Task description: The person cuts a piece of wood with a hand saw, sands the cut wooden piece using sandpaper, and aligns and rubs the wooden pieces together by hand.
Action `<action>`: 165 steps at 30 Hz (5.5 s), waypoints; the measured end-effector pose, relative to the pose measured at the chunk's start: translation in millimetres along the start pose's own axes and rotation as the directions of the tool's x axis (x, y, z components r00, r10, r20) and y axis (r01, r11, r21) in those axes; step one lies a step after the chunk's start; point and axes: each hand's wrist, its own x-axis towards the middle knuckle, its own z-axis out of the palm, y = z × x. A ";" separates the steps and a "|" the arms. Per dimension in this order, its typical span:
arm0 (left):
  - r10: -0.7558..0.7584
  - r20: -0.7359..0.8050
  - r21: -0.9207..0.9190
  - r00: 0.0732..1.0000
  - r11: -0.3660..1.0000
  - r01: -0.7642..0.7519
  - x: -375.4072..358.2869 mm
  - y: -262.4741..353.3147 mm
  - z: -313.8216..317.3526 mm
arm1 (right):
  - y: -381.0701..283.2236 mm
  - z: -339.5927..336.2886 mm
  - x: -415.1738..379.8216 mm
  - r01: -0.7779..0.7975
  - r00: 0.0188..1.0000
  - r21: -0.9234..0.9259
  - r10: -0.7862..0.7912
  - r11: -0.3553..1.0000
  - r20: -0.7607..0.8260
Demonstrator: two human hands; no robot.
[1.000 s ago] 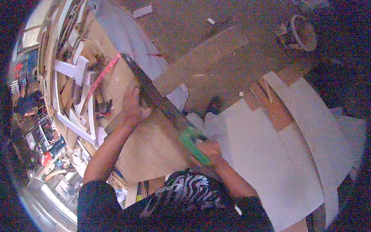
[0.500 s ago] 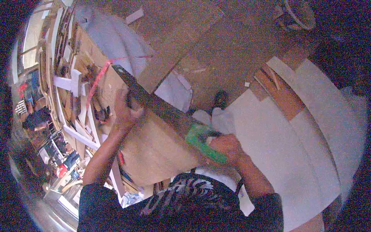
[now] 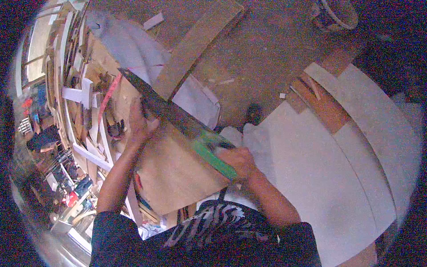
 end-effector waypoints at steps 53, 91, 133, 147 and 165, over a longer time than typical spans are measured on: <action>-0.077 -0.106 -0.151 0.991 0.987 0.061 -1.9 -15.0 4.3 | -92.6 -37.0 -38.3 -0.115 0.993 0.100 0.115 0.988 0.001; -0.423 -0.008 -0.029 0.906 0.906 0.423 -0.9 9.8 2.8 | -236.7 -63.4 110.5 -0.517 0.832 -0.252 0.550 0.818 0.078; -0.310 -0.072 0.084 0.948 0.945 0.316 -7.1 0.8 15.9 | -151.0 1.2 150.9 -0.594 0.804 -0.054 0.589 0.803 -0.081; -0.256 0.027 0.005 0.966 0.967 0.256 -1.8 4.1 15.3 | -282.0 -102.4 85.9 -0.918 0.320 0.228 0.946 0.324 -0.055; -0.339 0.126 0.033 0.933 0.941 0.337 -0.1 2.7 15.9 | -146.8 -2.7 117.8 -0.650 0.760 0.006 0.650 0.760 -0.004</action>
